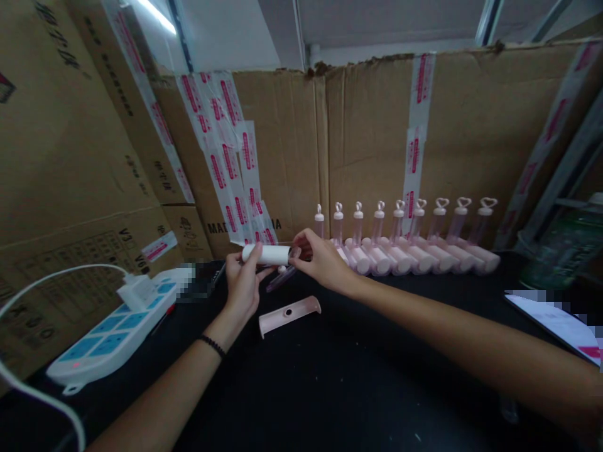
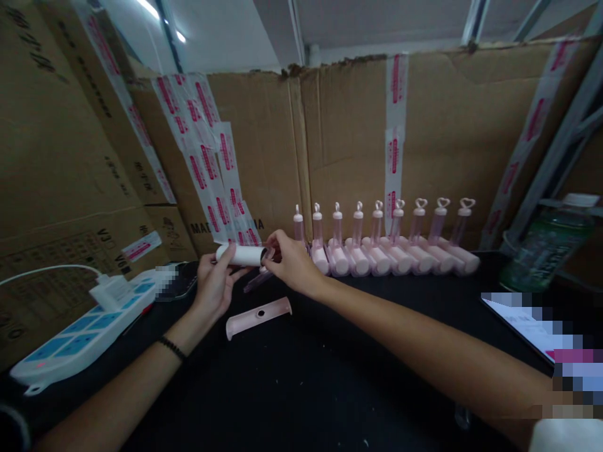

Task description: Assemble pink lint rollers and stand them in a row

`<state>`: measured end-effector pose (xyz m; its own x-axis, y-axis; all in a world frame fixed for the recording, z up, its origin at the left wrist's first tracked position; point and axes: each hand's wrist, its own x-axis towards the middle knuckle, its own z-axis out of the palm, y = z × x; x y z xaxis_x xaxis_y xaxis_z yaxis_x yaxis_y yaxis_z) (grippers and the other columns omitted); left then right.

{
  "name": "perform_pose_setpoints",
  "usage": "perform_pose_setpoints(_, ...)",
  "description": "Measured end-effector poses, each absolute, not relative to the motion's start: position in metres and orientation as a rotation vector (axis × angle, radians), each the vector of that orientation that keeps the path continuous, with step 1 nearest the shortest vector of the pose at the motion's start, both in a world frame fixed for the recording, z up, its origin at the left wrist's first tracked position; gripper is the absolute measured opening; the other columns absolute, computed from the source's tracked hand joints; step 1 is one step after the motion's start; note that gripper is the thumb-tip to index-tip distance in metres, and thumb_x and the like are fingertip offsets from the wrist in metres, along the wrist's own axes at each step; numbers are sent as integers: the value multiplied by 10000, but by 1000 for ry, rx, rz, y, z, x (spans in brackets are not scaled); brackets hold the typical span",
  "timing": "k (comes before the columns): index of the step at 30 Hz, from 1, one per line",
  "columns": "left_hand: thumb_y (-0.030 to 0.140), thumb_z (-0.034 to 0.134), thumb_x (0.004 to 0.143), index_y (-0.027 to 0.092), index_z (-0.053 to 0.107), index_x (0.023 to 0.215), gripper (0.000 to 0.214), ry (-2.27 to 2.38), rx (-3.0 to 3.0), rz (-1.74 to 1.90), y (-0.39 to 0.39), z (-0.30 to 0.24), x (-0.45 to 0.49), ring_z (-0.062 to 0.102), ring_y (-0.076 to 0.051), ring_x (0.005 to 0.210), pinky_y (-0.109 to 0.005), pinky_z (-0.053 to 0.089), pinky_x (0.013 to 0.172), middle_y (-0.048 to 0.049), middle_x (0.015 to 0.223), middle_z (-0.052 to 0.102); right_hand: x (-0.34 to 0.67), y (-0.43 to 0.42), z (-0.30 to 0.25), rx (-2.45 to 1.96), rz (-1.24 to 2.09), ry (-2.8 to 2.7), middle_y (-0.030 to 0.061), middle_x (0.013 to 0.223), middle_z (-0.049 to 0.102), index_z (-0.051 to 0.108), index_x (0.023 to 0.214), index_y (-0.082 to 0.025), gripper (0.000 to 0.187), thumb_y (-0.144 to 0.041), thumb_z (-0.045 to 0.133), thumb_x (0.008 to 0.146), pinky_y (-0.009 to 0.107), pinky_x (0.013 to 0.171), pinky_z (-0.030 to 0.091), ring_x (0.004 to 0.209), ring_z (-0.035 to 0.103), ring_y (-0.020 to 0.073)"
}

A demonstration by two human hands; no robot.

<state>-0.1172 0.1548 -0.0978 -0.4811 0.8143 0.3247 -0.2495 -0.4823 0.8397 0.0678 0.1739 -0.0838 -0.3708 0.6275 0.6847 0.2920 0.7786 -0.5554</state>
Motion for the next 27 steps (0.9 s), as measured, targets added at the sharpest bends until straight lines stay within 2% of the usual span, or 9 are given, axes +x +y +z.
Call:
perform_pose_setpoints(5, 365, 851, 724, 188, 497, 938, 449, 964, 1068, 1893, 140, -93, -94, 666, -232, 999, -403, 659, 703, -43, 1020, 629, 100, 145, -91, -650, 350, -1962, 57, 1070, 679, 543, 1151, -194, 350, -210, 743, 865, 317, 804, 534, 933, 660, 184)
perform_pose_setpoints(12, 353, 835, 731, 202, 457, 944, 460, 928, 1304, 1724, 122, -88, -77, 656, -215, 998, -380, 663, 693, -15, 1011, 602, 127, 115, -94, -747, 239, -1968, 24, 967, 656, 550, 1088, -198, 344, -226, 794, 846, 315, 760, 522, 847, 641, 177)
perform_pose_setpoints(18, 342, 812, 759, 217, 431, 947, 443, 890, 1451, 1538, 112, -82, -71, 659, -191, 937, -360, 662, 669, -11, 1020, 602, 144, 108, -97, -720, 223, -2036, 67, 1179, 609, 520, 1220, -221, 571, -291, 867, 772, 320, 749, 540, 817, 625, 156)
perform_pose_setpoints(23, 320, 802, 777, 227, 434, 964, 423, 844, 1514, 1478, 110, -82, -72, 641, -164, 906, -315, 657, 650, -3, 1027, 590, 143, 103, -100, -768, 280, -2022, 55, 1098, 621, 523, 1209, -205, 607, -303, 893, 737, 300, 658, 536, 700, 591, 130)
perform_pose_setpoints(27, 315, 793, 795, 226, 445, 964, 397, 829, 1538, 1446, 109, -81, -72, 620, -145, 869, -275, 646, 623, -3, 1020, 581, 142, 98, -102, -748, 252, -2030, 43, 1073, 621, 527, 1215, -224, 609, -354, 888, 742, 295, 648, 536, 691, 585, 128)
